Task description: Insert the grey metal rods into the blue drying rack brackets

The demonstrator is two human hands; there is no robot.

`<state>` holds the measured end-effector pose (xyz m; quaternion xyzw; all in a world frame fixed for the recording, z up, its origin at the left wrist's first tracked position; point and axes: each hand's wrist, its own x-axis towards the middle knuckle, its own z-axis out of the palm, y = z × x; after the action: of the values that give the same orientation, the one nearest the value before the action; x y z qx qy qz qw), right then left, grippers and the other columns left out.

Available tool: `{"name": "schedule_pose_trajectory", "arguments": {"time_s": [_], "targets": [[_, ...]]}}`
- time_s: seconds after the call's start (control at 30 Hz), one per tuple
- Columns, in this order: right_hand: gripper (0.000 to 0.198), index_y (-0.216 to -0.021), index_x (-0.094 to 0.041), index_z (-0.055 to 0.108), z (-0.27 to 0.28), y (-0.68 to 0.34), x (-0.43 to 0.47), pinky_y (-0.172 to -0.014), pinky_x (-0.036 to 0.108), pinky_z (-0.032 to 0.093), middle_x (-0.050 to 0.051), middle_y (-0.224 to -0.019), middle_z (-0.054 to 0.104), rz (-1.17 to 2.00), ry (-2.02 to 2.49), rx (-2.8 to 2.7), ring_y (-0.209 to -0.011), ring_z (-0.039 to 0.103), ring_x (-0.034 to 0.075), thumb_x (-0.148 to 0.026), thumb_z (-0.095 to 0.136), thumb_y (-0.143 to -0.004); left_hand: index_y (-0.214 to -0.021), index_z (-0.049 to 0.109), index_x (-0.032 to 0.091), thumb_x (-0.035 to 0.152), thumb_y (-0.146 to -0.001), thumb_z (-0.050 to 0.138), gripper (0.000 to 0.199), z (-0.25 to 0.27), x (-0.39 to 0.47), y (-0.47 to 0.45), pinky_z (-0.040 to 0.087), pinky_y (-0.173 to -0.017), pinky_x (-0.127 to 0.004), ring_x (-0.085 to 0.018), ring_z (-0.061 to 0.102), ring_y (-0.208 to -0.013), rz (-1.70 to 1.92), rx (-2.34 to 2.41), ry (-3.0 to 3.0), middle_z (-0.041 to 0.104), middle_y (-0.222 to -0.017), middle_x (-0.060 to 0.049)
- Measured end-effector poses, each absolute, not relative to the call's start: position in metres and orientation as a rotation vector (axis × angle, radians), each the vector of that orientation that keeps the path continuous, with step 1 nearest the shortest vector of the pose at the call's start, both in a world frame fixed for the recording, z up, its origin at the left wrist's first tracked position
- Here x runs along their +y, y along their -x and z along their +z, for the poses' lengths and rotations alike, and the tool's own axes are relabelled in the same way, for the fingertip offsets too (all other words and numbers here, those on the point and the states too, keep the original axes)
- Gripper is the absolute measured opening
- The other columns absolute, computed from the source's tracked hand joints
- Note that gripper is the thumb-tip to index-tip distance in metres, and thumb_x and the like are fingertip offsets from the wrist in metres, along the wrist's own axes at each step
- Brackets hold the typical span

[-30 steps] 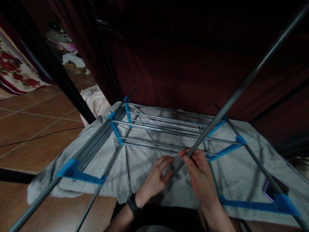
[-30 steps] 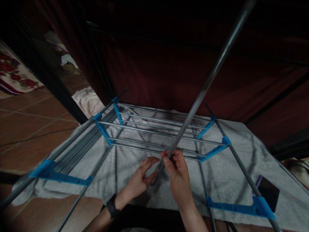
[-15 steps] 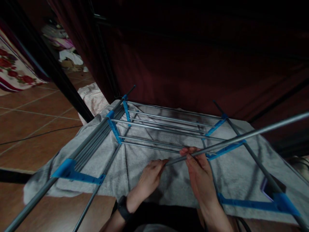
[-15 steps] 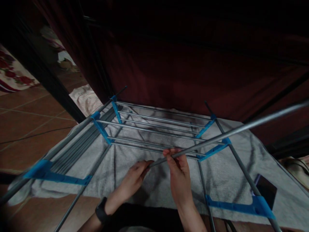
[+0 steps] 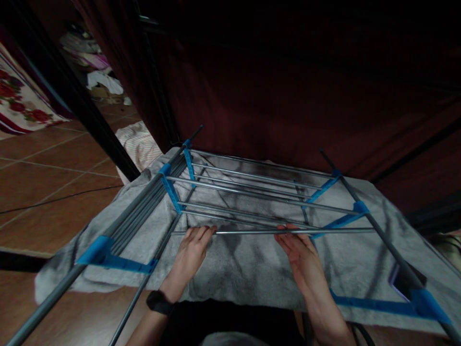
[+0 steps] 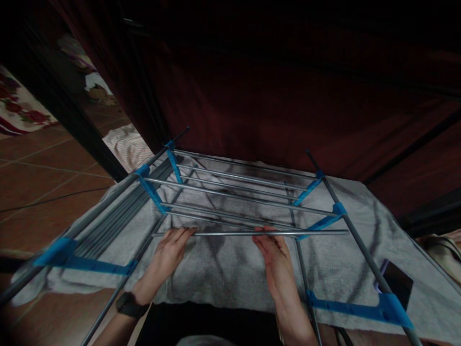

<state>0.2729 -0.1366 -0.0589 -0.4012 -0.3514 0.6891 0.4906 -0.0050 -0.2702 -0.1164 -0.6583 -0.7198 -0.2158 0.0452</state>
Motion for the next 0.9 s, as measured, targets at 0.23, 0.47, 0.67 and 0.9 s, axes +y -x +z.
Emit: {"name": "schedule_pose_trajectory", "arguments": {"time_s": [0.23,0.47,0.67,0.9], "targets": [[0.029,-0.091,-0.023,0.074,-0.09,-0.284,-0.134,-0.101,0.046,0.058,0.003,-0.099,0.078,1.742,1.025,-0.766,-0.094,0.074,0.022,-0.031,0.087,-0.067,-0.129,0.061,0.023,-0.003,-0.078,0.041,0.06,-0.131,-0.276,0.02,0.042,-0.103,-0.042,-0.024,0.058,-0.106,-0.624,-2.252,1.991,0.067,-0.112,-0.006],[0.022,-0.082,-0.022,0.071,-0.125,-0.294,-0.131,-0.102,0.041,0.056,0.001,-0.096,0.076,1.661,1.099,-0.633,-0.097,0.072,0.019,-0.024,0.084,-0.065,-0.13,0.061,0.022,-0.004,-0.076,0.043,0.063,-0.139,-0.274,0.014,0.043,-0.101,-0.041,-0.023,0.057,-0.105,-0.564,-2.314,2.028,0.066,-0.112,-0.006],[0.017,-0.079,-0.023,0.069,-0.17,-0.329,-0.119,-0.1,0.04,0.056,0.001,-0.094,0.075,1.577,1.159,-0.625,-0.101,0.072,0.02,-0.025,0.08,-0.067,-0.129,0.063,0.022,-0.004,-0.079,0.044,0.059,-0.153,-0.269,0.016,0.043,-0.101,-0.043,-0.024,0.057,-0.106,-0.519,-2.326,2.073,0.065,-0.113,-0.007],[0.014,-0.076,-0.024,0.066,-0.198,-0.366,-0.102,-0.085,0.035,0.063,0.0,-0.086,0.074,1.488,1.28,-0.538,-0.086,0.074,0.018,-0.021,0.073,-0.064,-0.132,0.062,0.024,0.002,-0.088,0.045,0.051,-0.16,-0.265,0.014,0.042,-0.103,-0.043,-0.023,0.057,-0.106,-0.538,-2.301,2.116,0.066,-0.113,-0.007]]}}
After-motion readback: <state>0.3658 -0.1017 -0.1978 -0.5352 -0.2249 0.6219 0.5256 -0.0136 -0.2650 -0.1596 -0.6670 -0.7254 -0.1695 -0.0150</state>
